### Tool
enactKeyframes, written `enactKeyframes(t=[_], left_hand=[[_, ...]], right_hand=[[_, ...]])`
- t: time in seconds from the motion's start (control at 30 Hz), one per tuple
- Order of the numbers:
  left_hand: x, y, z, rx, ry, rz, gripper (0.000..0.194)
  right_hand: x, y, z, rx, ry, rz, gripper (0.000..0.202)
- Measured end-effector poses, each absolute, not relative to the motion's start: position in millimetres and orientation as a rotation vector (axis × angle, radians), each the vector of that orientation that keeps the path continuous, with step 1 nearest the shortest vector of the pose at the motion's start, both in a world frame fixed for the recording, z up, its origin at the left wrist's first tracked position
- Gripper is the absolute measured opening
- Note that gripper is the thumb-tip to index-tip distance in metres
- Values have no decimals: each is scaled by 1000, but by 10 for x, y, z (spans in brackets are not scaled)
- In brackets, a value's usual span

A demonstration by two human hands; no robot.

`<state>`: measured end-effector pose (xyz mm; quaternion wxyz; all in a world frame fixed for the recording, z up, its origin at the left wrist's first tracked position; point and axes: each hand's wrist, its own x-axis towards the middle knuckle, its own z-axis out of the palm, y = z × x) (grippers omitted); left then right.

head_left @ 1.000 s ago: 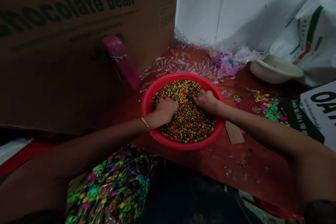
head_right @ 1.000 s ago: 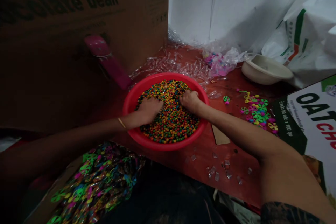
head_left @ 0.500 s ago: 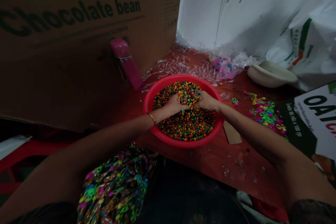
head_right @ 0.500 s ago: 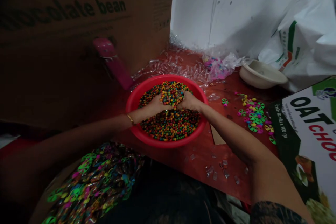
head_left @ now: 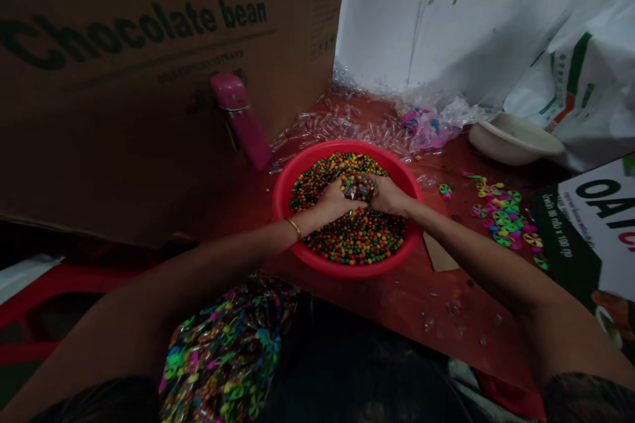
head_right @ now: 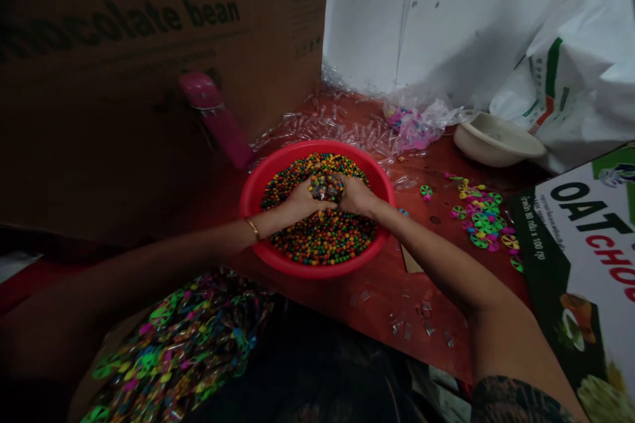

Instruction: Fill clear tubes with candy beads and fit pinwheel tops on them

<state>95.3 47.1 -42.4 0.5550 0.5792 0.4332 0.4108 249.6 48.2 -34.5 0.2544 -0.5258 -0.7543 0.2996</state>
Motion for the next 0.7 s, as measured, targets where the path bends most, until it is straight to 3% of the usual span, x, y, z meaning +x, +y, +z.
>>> enactKeyframes(t=[0.17,0.4,0.6,0.7], left_hand=[[943,533,-419,1378,938,955,43],[684,608,-430,1899,1217,559,77],[673,569,-410,2135,1225,381,65],[633,537,-359,2241,1196,342,80]], right_hand=[[2504,552,-264,-1453,-2075,849,39],[2654,509,-224,-1641,-2290,724,42],[2635,453,-252,-1755,-2476,506,42],[2623,448,-230,-1772,-2569,445,41]])
